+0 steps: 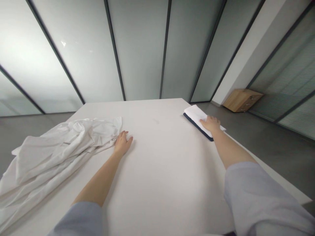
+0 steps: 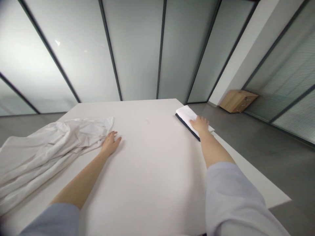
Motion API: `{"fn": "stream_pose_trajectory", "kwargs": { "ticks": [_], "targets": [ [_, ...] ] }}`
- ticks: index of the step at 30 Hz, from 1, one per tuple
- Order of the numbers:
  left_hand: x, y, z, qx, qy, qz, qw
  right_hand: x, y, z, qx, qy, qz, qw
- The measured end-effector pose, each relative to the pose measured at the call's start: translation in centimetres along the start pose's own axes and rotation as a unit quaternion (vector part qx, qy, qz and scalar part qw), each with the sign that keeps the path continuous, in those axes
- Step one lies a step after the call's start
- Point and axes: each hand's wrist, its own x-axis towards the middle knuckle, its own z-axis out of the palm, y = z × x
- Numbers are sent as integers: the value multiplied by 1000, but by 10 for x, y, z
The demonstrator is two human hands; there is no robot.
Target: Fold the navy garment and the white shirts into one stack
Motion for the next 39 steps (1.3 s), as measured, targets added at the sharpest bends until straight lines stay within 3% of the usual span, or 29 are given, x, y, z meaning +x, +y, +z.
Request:
{"fn": "stream_pose_trajectory", "kwargs": {
  "ticks": [3,6,12,16,24,39],
  "targets": [
    [0,2,-1,10,-4,8,1000,-18,-20,-11,31,53,-49,997],
    [-1,6,-2,33,-30,6,999,-43,-53,-14,70,60,-116,989],
    [-5,14,-9,68,-82,30,994,-109,-140,1,117,-83,-310,940],
    [-8,18,-13,84,-100,36,991,-144,-175,16,116,-118,-344,924],
    [-8,19,-14,90,-107,39,989,-147,-171,30,143,-136,-344,918],
    [-6,19,-15,103,-107,32,988,-140,-168,51,197,-84,-357,909]
  ]
}}
